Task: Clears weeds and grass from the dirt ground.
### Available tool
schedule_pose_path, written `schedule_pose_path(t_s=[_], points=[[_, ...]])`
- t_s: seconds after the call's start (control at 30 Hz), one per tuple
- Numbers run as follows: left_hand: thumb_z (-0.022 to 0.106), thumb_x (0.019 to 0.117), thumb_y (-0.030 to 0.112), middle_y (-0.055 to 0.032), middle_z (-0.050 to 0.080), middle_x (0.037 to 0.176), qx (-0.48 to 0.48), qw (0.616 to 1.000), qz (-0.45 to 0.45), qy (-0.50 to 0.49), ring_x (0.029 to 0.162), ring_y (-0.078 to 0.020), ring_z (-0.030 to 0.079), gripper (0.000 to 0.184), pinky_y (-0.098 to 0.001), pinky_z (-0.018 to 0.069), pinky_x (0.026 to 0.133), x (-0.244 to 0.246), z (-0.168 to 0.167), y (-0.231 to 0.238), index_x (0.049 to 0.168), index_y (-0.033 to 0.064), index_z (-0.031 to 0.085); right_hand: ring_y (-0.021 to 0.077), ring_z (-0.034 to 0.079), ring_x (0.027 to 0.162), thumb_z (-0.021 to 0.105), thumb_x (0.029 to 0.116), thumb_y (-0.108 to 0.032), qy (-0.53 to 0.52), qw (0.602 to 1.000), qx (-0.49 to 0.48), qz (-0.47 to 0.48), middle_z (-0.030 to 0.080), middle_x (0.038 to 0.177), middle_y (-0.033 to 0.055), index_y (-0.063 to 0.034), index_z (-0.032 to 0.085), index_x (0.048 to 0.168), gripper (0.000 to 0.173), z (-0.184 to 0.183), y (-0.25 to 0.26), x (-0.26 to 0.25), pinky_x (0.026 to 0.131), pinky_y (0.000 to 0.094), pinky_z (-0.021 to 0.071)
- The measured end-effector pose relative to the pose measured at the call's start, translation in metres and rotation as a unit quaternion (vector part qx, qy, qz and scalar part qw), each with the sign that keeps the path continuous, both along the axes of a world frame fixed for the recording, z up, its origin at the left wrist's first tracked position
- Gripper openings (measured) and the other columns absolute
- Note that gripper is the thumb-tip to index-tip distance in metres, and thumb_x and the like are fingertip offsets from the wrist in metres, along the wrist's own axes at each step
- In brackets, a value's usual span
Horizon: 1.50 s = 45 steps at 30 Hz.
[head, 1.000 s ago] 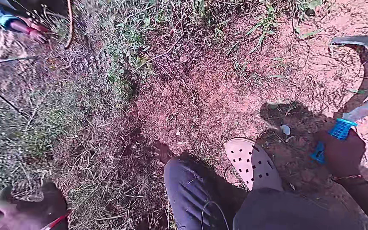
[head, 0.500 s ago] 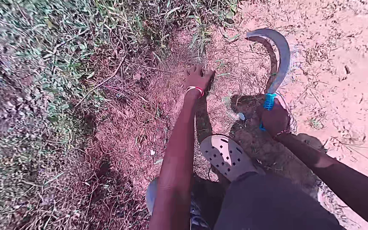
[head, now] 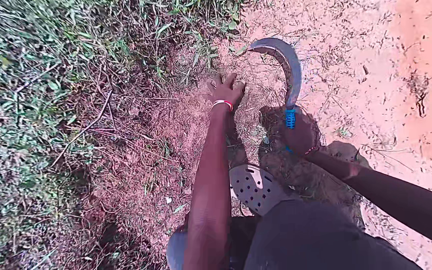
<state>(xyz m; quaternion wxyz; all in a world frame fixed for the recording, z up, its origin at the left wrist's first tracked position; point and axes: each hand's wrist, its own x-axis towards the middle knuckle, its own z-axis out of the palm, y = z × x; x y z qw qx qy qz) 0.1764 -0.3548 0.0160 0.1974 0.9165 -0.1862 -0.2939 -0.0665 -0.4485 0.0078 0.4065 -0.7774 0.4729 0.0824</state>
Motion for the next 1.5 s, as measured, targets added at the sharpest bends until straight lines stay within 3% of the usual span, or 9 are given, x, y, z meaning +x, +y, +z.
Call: schedule_pose_path(t_s=[0.13,0.37,0.6,0.73,0.9,1.0,1.17,1.37,1.5], points=[[0.055,0.0939,0.071,-0.0007,0.026,0.171,0.044,0.983,-0.177,-0.014,0.158,-0.0466,0.008,0.058,-0.0856,0.0131,0.11,-0.074,-0.002,-0.015,0.146,0.0462,0.055,0.0408,0.066,0.087,0.068,0.0961,-0.017,-0.016,1.0,0.006,0.013,0.065,0.098,0.0264,-0.0001,0.048,0.142,0.053,0.003,-0.001,0.001,0.078,0.0609,0.0515],[0.068,0.0942,0.042,-0.0009,0.029,0.17,0.072,0.963,-0.255,-0.053,0.159,-0.0428,0.005,0.046,-0.0837,0.0052,0.112,-0.129,-0.006,0.106,0.14,0.0357,0.065,0.0396,0.067,0.087,0.066,0.099,-0.02,-0.016,1.0,0.007,0.018,0.065,0.1,0.0261,0.0006,0.051,0.138,0.047,-0.001,-0.002,0.001,0.079,0.06,0.0521],[0.074,0.0801,0.055,-0.0198,0.024,0.169,0.082,0.986,0.042,-0.139,0.155,-0.0491,0.017,0.081,-0.0769,0.0265,0.112,-0.114,0.0,0.26,0.153,0.0281,0.051,0.0412,0.065,0.096,0.067,0.0967,-0.021,-0.024,0.999,-0.027,0.023,0.064,0.109,0.0302,0.007,0.052,0.135,0.049,-0.004,0.001,-0.001,0.086,0.0609,0.0499],[0.077,0.085,0.058,-0.0252,0.026,0.166,-0.01,0.909,0.408,-0.083,0.148,-0.0499,0.033,0.104,-0.0715,0.0365,0.109,-0.116,-0.023,0.316,0.164,0.0136,0.025,0.0329,0.065,0.094,0.067,0.0954,-0.019,-0.052,0.998,-0.026,0.008,0.062,0.111,0.027,0.0079,0.049,0.137,0.052,-0.009,0.004,-0.002,0.085,0.0526,0.0514],[0.061,0.0916,0.069,-0.024,0.009,0.172,-0.021,0.866,0.498,0.04,0.156,-0.051,0.005,0.099,-0.0796,0.0122,0.116,-0.094,-0.013,0.245,0.166,0.0163,0.023,0.0364,0.063,0.101,0.069,0.0941,-0.019,-0.053,0.998,-0.033,0.004,0.062,0.115,0.0285,0.0079,0.05,0.136,0.053,-0.012,0.002,-0.001,0.09,0.0556,0.0493],[0.067,0.0954,0.056,-0.0223,0.008,0.172,-0.066,0.905,0.414,0.077,0.155,-0.0515,0.013,0.096,-0.0786,0.022,0.113,-0.11,0.02,0.191,0.167,0.0156,0.016,0.0341,0.063,0.104,0.069,0.0935,-0.018,-0.078,0.996,-0.032,-0.002,0.062,0.119,0.0282,0.0083,0.05,0.139,0.056,-0.013,0.002,-0.004,0.094,0.0525,0.0488],[0.059,0.1013,0.042,-0.0108,0.036,0.165,-0.088,0.879,0.46,-0.087,0.153,-0.0459,0.021,0.042,-0.0766,0.022,0.111,-0.071,0.014,0.239,0.139,0.0246,0.066,0.0388,0.059,0.116,0.07,0.093,-0.017,-0.072,0.997,-0.036,0.006,0.06,0.126,0.0316,0.0086,0.049,0.14,0.057,-0.01,0.004,-0.002,0.101,0.056,0.0438],[0.053,0.1023,0.054,-0.0184,0.016,0.172,0.021,0.865,0.502,0.001,0.156,-0.051,0.006,0.058,-0.0832,0.0117,0.112,-0.011,-0.027,0.264,0.156,0.0316,0.047,0.0382,0.062,0.111,0.069,0.0958,-0.019,-0.059,0.998,-0.032,-0.02,0.062,0.121,0.0299,0.0078,0.05,0.139,0.054,-0.01,0.008,-0.001,0.097,0.0562,0.0466],[0.048,0.1062,0.043,-0.0184,0.041,0.161,-0.01,0.92,0.392,-0.011,0.148,-0.0499,0.031,0.053,-0.0743,0.03,0.111,-0.066,-0.01,0.214,0.148,0.0107,0.057,0.0385,0.061,0.112,0.069,0.0947,-0.018,-0.07,0.997,-0.038,-0.015,0.061,0.123,0.0308,0.0092,0.049,0.14,0.057,-0.012,0.008,-0.004,0.099,0.0555,0.0461]])
